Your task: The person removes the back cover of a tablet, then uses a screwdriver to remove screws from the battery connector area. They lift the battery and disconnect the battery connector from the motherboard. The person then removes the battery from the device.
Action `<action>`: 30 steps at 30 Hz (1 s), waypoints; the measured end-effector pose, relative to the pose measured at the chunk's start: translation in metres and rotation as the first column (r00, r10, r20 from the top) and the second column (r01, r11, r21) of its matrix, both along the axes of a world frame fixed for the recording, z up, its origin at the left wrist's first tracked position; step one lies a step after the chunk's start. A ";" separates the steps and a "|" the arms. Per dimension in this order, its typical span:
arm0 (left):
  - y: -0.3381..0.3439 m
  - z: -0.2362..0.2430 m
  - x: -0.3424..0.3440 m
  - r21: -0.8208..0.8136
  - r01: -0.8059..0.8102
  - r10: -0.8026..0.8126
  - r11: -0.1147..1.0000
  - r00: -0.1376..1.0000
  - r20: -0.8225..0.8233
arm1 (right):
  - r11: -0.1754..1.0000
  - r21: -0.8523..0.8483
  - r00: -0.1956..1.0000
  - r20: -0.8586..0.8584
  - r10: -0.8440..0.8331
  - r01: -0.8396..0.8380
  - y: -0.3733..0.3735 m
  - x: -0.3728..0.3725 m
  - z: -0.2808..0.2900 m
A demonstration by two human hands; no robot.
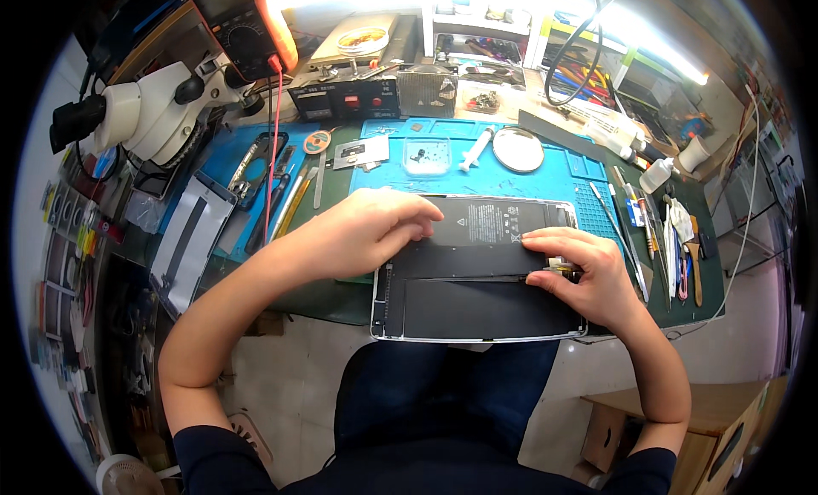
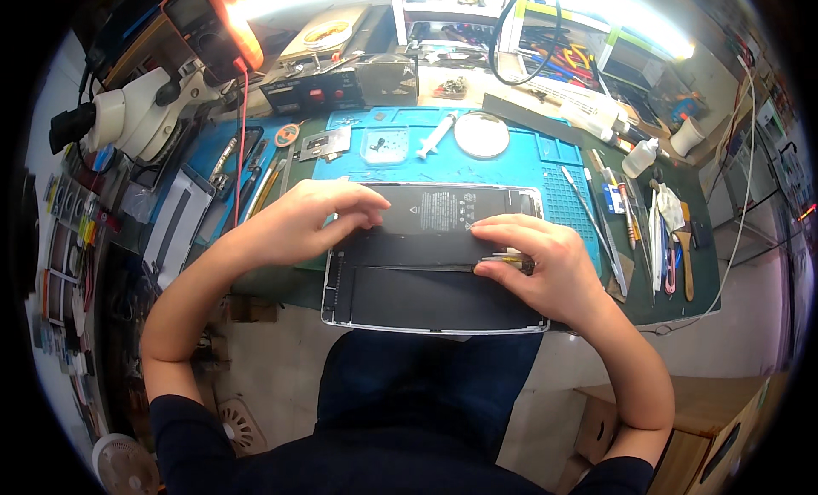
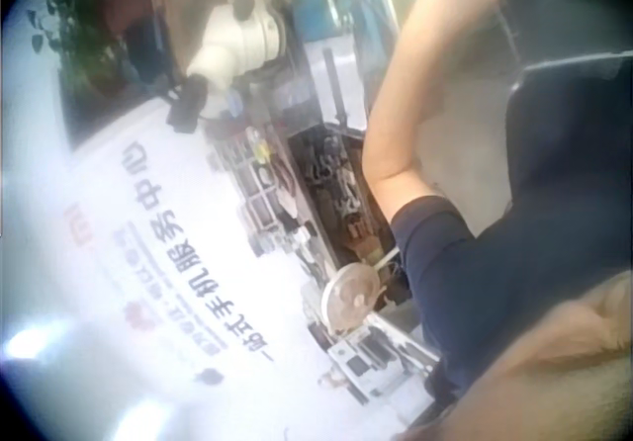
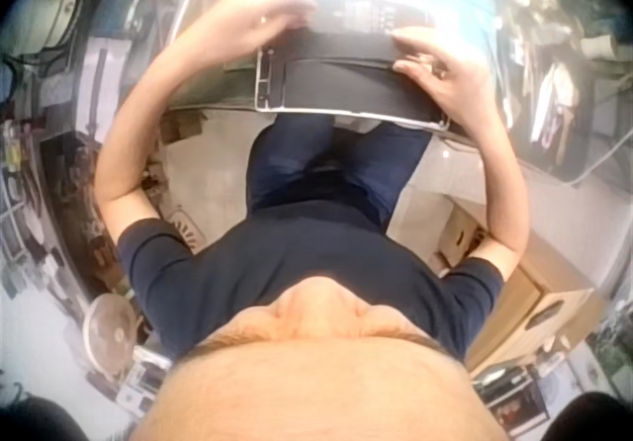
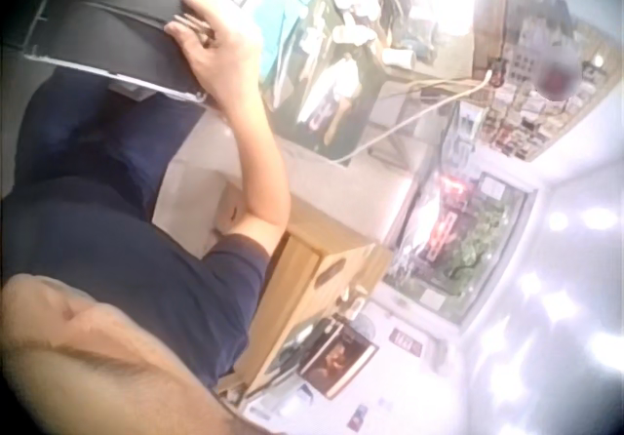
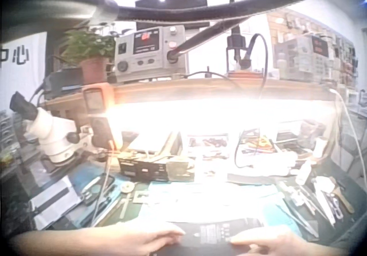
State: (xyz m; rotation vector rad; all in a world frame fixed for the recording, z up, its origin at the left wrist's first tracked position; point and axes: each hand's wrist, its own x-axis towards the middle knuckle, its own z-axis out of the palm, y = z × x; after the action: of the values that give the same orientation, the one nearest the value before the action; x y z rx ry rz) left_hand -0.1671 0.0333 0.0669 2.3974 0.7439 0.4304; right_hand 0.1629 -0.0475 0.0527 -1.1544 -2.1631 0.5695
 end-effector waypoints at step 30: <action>0.004 -0.036 -0.007 0.157 -0.347 0.209 0.925 0.807 0.552 | 0.668 0.164 0.503 0.536 -0.678 0.726 0.008 0.130 0.011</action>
State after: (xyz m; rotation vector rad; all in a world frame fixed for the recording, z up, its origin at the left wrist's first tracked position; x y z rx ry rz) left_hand -0.1739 0.0373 0.0308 2.2169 0.8194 1.3222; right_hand 0.2930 -0.0392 0.0637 -2.3214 -1.8099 -0.0912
